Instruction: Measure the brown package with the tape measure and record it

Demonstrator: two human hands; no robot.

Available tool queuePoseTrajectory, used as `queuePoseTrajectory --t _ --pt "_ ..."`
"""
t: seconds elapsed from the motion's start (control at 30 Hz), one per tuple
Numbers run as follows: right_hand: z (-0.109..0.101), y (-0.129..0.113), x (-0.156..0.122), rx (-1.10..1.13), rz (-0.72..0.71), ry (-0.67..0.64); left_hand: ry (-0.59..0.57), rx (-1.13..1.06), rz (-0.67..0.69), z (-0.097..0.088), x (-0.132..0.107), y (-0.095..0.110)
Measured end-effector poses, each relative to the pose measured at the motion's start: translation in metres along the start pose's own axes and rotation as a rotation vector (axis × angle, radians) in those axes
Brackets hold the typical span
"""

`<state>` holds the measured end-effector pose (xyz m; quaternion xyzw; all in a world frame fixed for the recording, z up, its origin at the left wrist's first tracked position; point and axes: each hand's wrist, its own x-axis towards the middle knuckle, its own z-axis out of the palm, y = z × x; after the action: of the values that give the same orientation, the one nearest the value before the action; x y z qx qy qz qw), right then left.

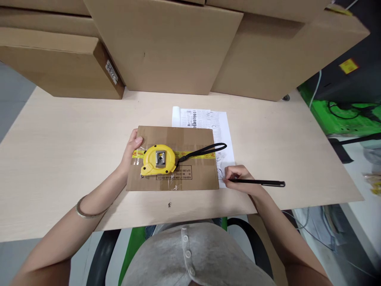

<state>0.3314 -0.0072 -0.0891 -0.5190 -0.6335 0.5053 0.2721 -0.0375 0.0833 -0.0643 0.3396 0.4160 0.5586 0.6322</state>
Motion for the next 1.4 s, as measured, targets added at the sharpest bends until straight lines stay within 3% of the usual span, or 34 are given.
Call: queuePoseTrajectory --t 0.53,1.4 --pt "0.000 -0.001 0.000 -0.011 -0.011 -0.037 0.015 -0.018 -0.023 -0.001 0.000 0.000" --pt "0.004 -0.011 0.001 -0.025 0.095 -0.043 0.033 -0.022 -0.016 0.000 -0.001 0.000"
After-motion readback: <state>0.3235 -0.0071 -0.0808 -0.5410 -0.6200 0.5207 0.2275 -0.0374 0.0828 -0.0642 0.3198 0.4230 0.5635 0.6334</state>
